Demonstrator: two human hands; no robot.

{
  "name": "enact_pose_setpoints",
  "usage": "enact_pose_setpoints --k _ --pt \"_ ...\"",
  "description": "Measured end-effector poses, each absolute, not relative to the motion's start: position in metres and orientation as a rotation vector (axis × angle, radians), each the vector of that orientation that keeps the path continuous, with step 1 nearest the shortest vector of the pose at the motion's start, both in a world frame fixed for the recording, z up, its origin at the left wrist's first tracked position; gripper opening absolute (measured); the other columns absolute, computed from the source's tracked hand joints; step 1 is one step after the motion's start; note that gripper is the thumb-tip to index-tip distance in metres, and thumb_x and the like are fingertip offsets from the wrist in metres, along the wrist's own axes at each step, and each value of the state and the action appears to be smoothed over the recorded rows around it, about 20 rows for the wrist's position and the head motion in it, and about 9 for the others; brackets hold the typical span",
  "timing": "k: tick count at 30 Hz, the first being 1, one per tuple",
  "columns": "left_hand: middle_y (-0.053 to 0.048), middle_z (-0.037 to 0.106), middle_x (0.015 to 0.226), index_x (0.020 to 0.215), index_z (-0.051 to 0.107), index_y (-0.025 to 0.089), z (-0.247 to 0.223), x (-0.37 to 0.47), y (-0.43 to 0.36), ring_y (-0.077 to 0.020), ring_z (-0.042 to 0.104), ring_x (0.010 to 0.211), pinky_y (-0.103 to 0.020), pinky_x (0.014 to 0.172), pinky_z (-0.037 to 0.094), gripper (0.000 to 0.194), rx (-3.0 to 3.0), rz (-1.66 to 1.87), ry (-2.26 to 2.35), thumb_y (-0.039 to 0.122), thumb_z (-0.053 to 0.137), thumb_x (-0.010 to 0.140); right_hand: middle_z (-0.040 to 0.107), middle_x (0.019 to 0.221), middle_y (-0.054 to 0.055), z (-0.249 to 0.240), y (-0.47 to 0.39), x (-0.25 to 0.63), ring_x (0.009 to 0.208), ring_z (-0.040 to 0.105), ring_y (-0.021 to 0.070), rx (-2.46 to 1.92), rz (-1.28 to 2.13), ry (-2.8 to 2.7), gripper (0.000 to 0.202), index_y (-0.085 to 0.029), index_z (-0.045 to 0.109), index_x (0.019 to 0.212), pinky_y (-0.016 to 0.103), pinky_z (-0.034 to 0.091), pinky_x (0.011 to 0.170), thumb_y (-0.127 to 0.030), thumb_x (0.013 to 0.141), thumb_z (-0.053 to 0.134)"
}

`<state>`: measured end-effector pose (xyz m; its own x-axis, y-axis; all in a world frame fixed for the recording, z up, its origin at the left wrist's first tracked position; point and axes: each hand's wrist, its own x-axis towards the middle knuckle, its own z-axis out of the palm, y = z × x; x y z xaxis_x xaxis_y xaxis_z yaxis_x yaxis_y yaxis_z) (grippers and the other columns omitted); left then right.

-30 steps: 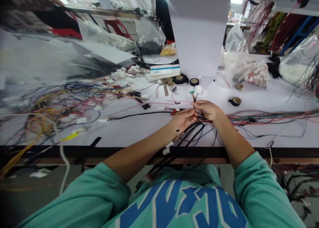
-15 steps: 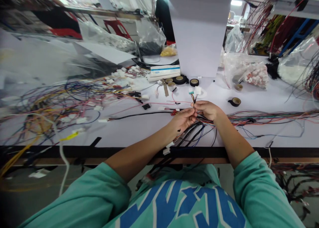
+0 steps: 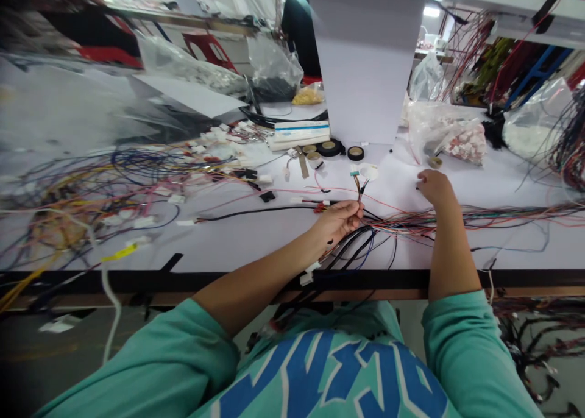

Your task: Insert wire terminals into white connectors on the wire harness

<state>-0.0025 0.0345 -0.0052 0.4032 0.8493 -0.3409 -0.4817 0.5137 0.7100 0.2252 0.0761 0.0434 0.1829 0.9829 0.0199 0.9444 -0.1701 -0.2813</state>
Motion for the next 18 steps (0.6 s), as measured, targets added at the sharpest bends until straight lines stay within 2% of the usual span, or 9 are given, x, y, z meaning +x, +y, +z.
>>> enact_pose_setpoints --k 3,6,9,13,16,18 --pt "0.001 0.056 0.047 0.064 0.058 0.009 -0.005 -0.002 0.034 -0.0043 0.049 0.033 -0.013 0.034 0.037 0.02 0.557 0.895 0.766 0.007 0.049 0.082 0.066 0.097 0.013 0.035 0.077 0.24 0.093 0.059 0.026 -2.507 0.043 -1.911 0.031 -0.014 0.067 0.097 0.033 0.045 0.076 -0.018 0.068 0.056" --pt "0.001 0.056 0.047 0.064 0.058 0.009 -0.005 -0.001 0.034 -0.0041 0.049 0.033 -0.013 0.035 0.038 0.021 0.558 0.91 0.769 0.006 0.048 0.083 0.065 0.103 0.014 0.027 0.079 0.235 0.1 0.057 0.0268 -2.619 -0.08 -1.859 0.033 -0.015 0.065 0.102 0.033 0.044 0.075 -0.015 0.072 0.049" --pt "0.002 0.056 0.047 0.065 0.058 0.009 -0.006 0.0 0.034 -0.0041 0.049 0.033 -0.013 0.036 0.039 0.018 0.556 0.918 0.776 0.008 0.051 0.082 0.065 0.101 0.012 0.031 0.078 0.225 0.097 0.057 0.0254 -2.634 -0.05 -1.761 0.033 -0.018 0.065 0.101 0.033 0.043 0.073 -0.014 0.072 0.048" --pt "0.002 0.056 0.048 0.066 0.057 0.009 -0.008 0.003 0.034 -0.0034 0.049 0.034 -0.012 0.036 0.039 0.014 0.549 0.93 0.778 0.01 0.055 0.08 0.066 0.085 0.004 0.053 0.067 0.216 0.072 0.057 0.0147 -2.198 0.471 -1.826 0.022 -0.018 0.065 0.083 0.026 0.042 0.062 -0.017 0.063 0.056" --pt "0.002 0.056 0.047 0.066 0.056 0.009 -0.007 0.004 0.034 -0.0035 0.05 0.034 -0.012 0.036 0.039 0.017 0.539 0.937 0.772 0.009 0.051 0.083 0.062 0.071 -0.001 0.07 0.052 0.203 0.051 0.047 0.0073 -1.774 0.994 -1.89 0.02 -0.018 0.062 0.078 0.022 0.036 0.048 -0.022 0.059 0.058" --pt "0.003 0.055 0.047 0.066 0.055 0.01 -0.005 0.004 0.033 -0.0039 0.05 0.034 -0.012 0.036 0.039 0.019 0.536 0.947 0.773 0.008 0.048 0.084 0.058 0.062 -0.003 0.076 0.044 0.189 0.046 0.043 0.0059 -1.633 1.211 -1.918 0.02 -0.018 0.06 0.076 0.021 0.033 0.044 -0.023 0.057 0.059"
